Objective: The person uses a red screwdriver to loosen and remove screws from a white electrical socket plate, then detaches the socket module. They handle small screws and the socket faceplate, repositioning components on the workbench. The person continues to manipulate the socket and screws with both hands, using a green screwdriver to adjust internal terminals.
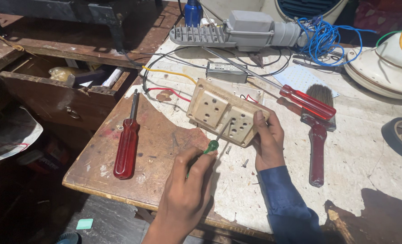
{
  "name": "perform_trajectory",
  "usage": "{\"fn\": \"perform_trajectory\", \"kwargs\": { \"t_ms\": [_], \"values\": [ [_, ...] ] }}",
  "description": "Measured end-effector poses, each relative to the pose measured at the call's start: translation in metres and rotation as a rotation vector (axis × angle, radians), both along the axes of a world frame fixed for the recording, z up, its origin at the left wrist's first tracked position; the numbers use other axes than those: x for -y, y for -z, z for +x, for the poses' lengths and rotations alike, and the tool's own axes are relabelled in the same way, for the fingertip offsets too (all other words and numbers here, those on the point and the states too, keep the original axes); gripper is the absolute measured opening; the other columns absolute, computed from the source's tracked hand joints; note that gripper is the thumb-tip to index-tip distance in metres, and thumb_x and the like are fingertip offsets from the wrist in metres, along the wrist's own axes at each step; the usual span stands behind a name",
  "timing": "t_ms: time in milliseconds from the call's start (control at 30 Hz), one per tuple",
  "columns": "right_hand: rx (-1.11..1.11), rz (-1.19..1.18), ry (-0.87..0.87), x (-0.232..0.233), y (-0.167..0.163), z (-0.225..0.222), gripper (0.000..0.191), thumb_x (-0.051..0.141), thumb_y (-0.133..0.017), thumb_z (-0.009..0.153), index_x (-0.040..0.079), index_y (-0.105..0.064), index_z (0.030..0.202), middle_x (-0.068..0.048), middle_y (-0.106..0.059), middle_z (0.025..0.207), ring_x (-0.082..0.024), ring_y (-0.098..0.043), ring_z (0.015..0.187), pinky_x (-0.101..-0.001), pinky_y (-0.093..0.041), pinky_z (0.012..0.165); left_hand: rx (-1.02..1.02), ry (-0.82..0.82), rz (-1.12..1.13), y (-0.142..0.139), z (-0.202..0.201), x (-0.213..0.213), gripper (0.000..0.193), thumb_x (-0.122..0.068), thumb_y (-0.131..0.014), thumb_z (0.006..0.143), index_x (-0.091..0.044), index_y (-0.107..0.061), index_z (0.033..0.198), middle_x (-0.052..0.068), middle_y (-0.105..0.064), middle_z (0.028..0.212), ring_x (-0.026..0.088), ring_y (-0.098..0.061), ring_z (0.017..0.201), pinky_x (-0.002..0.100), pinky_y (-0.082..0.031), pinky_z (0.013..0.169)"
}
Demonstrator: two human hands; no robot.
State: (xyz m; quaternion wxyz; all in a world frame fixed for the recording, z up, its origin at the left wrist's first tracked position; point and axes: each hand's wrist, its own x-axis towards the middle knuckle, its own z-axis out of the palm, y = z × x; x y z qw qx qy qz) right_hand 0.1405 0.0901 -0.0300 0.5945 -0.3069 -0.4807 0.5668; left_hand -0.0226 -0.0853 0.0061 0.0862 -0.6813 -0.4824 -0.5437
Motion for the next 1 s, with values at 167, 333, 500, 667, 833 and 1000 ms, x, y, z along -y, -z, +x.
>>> {"fn": "perform_trajectory", "kwargs": {
  "t_ms": [167,333,500,667,833,1000],
  "values": [
    [0.010,-0.026,0.036,0.001,0.000,0.001,0.043,0.037,-0.067,0.098,0.002,-0.065,0.123,-0.008,-0.072,0.107,-0.013,-0.071,0.091,-0.0295,-0.059,0.078,0.021,0.038,0.033,0.005,0.005,-0.004,0.047,0.000,-0.079,0.087,0.000,-0.056,0.128,0.021,-0.054,0.120,0.038,-0.066,0.106,0.045,-0.057,0.086],
    [0.013,-0.036,0.020,0.002,0.000,0.001,0.045,0.038,-0.066,0.097,0.001,-0.066,0.124,-0.008,-0.073,0.106,-0.013,-0.071,0.089,-0.0278,-0.058,0.075,0.017,0.026,0.030,0.012,0.005,-0.003,0.045,-0.001,-0.077,0.089,0.002,-0.055,0.128,0.022,-0.056,0.121,0.037,-0.066,0.106,0.043,-0.058,0.086],
    [0.020,-0.025,0.005,-0.001,0.001,-0.001,0.046,0.038,-0.065,0.099,0.000,-0.064,0.126,-0.009,-0.073,0.110,-0.013,-0.072,0.095,-0.0275,-0.058,0.081,0.299,-0.344,-0.084,0.018,-0.016,0.006,0.025,-0.004,-0.067,0.096,0.000,-0.058,0.118,0.017,-0.062,0.112,0.035,-0.066,0.099,0.045,-0.053,0.087],
    [0.011,-0.020,0.001,0.001,0.001,-0.002,0.047,0.038,-0.065,0.097,0.001,-0.064,0.127,-0.008,-0.072,0.112,-0.013,-0.071,0.099,-0.0295,-0.059,0.086,0.193,-0.485,-0.380,0.022,-0.030,-0.003,0.025,-0.010,-0.066,0.093,-0.001,-0.062,0.116,0.016,-0.065,0.109,0.038,-0.053,0.108,0.049,-0.044,0.090],
    [0.025,-0.016,0.047,0.001,0.000,-0.006,0.046,0.037,-0.066,0.098,0.000,-0.066,0.125,-0.009,-0.072,0.113,-0.013,-0.069,0.102,-0.0283,-0.057,0.090,-0.095,-0.534,-0.335,0.019,-0.035,-0.006,0.027,-0.018,-0.067,0.090,-0.004,-0.063,0.114,0.019,-0.061,0.115,0.038,-0.048,0.118,0.056,-0.034,0.098],
    [-0.007,0.006,0.044,-0.001,0.004,-0.007,0.042,0.034,-0.068,0.097,0.001,-0.067,0.124,-0.008,-0.071,0.114,-0.012,-0.068,0.104,-0.0270,-0.055,0.090,-0.280,-0.930,-0.393,0.012,-0.072,0.000,0.049,-0.028,-0.070,0.082,0.000,-0.059,0.120,0.026,-0.057,0.119,0.044,-0.050,0.114,0.054,-0.039,0.093]
  ]
}}
